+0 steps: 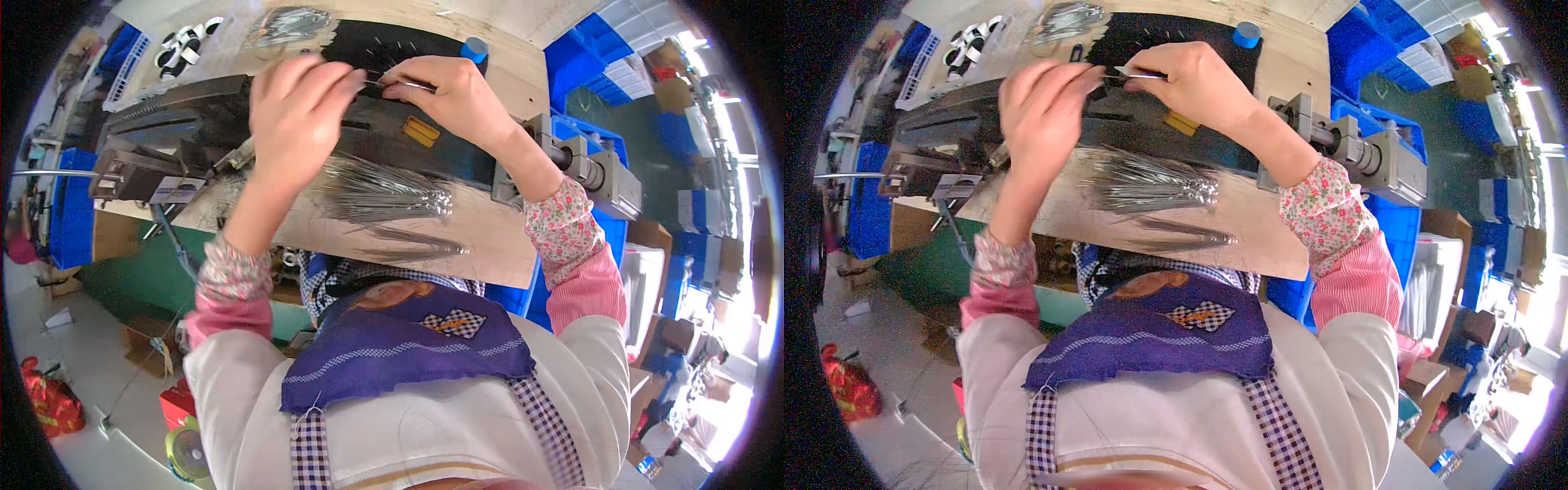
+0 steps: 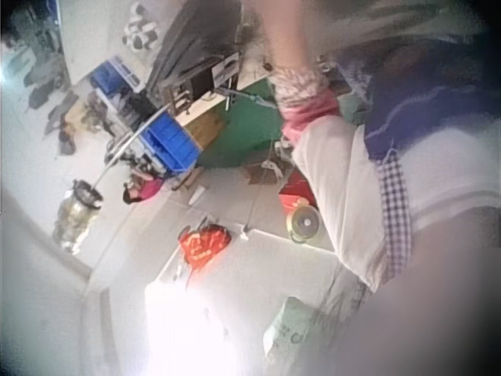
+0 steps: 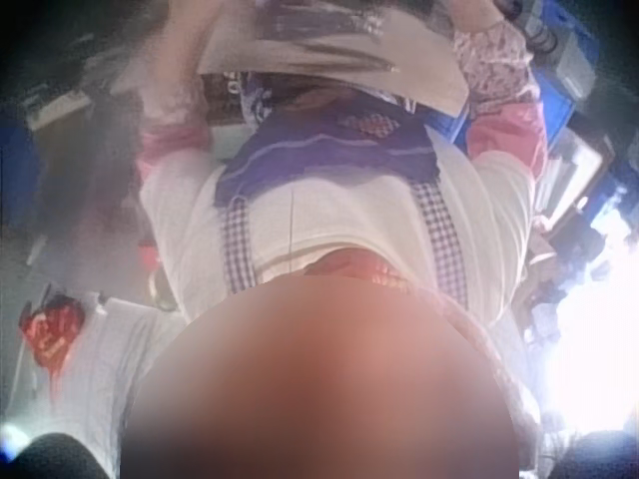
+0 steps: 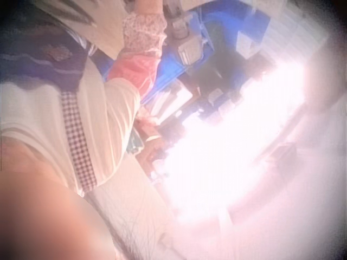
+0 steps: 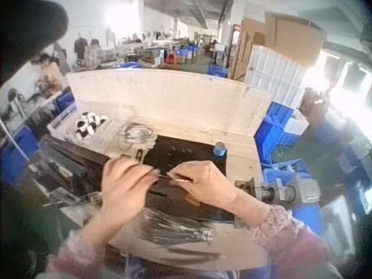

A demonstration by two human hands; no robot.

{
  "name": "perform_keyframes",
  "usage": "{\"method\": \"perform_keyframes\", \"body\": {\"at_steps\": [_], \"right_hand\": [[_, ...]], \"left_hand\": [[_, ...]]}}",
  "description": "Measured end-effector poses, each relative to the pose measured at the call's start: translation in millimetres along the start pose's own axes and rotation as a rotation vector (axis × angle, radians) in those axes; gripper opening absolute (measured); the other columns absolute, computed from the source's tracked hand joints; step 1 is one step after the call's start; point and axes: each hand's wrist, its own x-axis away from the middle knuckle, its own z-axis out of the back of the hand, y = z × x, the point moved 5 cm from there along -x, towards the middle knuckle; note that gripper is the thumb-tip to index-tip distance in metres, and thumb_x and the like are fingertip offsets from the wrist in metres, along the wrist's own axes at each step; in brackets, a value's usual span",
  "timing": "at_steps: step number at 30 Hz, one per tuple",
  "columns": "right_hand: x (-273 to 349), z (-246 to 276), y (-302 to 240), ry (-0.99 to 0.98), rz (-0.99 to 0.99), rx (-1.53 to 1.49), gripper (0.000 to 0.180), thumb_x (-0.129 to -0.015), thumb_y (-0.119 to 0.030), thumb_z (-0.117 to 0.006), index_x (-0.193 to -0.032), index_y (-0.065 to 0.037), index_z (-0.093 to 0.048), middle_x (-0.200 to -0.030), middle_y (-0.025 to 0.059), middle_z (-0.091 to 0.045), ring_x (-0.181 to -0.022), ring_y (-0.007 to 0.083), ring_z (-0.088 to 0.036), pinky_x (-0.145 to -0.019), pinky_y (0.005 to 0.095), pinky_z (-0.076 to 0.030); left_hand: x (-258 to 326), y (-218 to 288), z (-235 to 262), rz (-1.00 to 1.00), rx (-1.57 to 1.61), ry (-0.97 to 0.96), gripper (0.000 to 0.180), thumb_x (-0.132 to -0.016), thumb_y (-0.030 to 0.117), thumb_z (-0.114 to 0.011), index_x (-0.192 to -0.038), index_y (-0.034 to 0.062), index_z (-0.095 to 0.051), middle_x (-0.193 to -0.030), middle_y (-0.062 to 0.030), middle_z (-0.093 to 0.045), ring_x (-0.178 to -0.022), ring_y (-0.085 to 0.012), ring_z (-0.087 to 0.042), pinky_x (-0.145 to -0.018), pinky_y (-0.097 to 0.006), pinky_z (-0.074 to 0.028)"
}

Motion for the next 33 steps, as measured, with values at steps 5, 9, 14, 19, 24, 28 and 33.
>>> {"method": "perform_keyframes", "body": {"at_steps": [5, 9, 14, 19, 24, 28, 33], "right_hand": [[-10.5, -21.1, 6.5, -0.019, -0.072, -0.008, 0.016, -0.079, -0.014, -0.069, -0.090, -0.002, -0.068, -0.082, 0.0127, -0.067, -0.074, 0.0287, -0.064, -0.068, 0.0322, -0.051], [-8.2, -21.5, 12.4, -0.007, -0.075, -0.058, 0.017, -0.077, -0.015, -0.069, -0.089, -0.002, -0.067, -0.081, 0.0137, -0.066, -0.073, 0.0317, -0.063, -0.068, 0.0349, -0.051], [-1.3, -25.9, 15.1, -0.055, -0.145, -0.025, 0.016, -0.077, -0.016, -0.067, -0.087, -0.003, -0.068, -0.080, 0.0149, -0.066, -0.076, 0.0333, -0.063, -0.070, 0.0388, -0.051], [-12.4, -27.4, 8.1, -0.072, -0.087, -0.007, 0.014, -0.078, -0.018, -0.065, -0.085, -0.006, -0.069, -0.078, 0.0146, -0.065, -0.077, 0.0341, -0.063, -0.071, 0.0419, -0.051], [7.3, -13.2, -35.9, 0.035, 0.080, 0.266, 0.020, -0.069, -0.005, -0.062, -0.089, -0.009, -0.066, -0.082, 0.0075, -0.060, -0.075, 0.0282, -0.063, -0.064, 0.0361, -0.052], [68.1, -38.0, -27.6, -0.130, -0.270, 0.219, 0.019, -0.082, -0.006, -0.062, -0.101, -0.005, -0.059, -0.089, 0.0149, -0.060, -0.087, 0.0356, -0.061, -0.072, 0.0414, -0.052], [79.3, -58.5, 58.1, -0.143, -0.553, 0.455, 0.022, -0.090, -0.018, -0.057, -0.103, -0.003, -0.048, -0.096, 0.0188, -0.055, -0.085, 0.0398, -0.057, -0.071, 0.0459, -0.047]], "left_hand": [[108.8, 36.2, -22.0, 1.503, 1.398, -0.139, 0.038, -0.099, 0.033, -0.045, -0.085, 0.0013, -0.061, -0.066, -0.0059, -0.057, -0.052, -0.0117, -0.048, -0.049, -0.025, -0.038], [63.1, 7.4, -14.1, 1.562, 2.885, 0.496, 0.054, -0.097, 0.046, -0.041, -0.088, -0.0038, -0.059, -0.056, -0.0020, -0.044, -0.044, -0.0102, -0.040, -0.036, -0.023, -0.029], [32.9, 26.7, -8.9, 1.632, 2.675, 0.250, 0.045, -0.095, 0.039, -0.047, -0.103, -0.0050, -0.057, -0.060, -0.0039, -0.047, -0.045, -0.0116, -0.041, -0.035, -0.023, -0.031], [118.2, 28.5, -51.3, 1.120, 0.791, -0.229, 0.028, -0.085, 0.015, -0.064, -0.103, -0.0005, -0.049, -0.071, -0.0126, -0.060, -0.058, -0.0221, -0.059, -0.049, -0.032, -0.044], [145.7, 5.7, -22.9, 1.361, 0.927, -0.370, 0.026, -0.087, 0.023, -0.065, -0.088, -0.0002, -0.055, -0.059, -0.0058, -0.055, -0.052, -0.0174, -0.056, -0.049, -0.029, -0.043], [223.6, -57.2, 28.8, 1.884, 0.874, 0.222, 0.036, -0.094, 0.034, -0.057, -0.077, 0.0021, -0.062, -0.052, -0.0001, -0.050, -0.041, -0.0080, -0.042, -0.040, -0.022, -0.029], [212.8, -84.3, 31.6, 1.846, 0.974, 0.290, 0.032, -0.096, 0.029, -0.055, -0.082, 0.0011, -0.062, -0.057, -0.0009, -0.051, -0.042, -0.0069, -0.038, -0.039, -0.023, -0.024]]}}
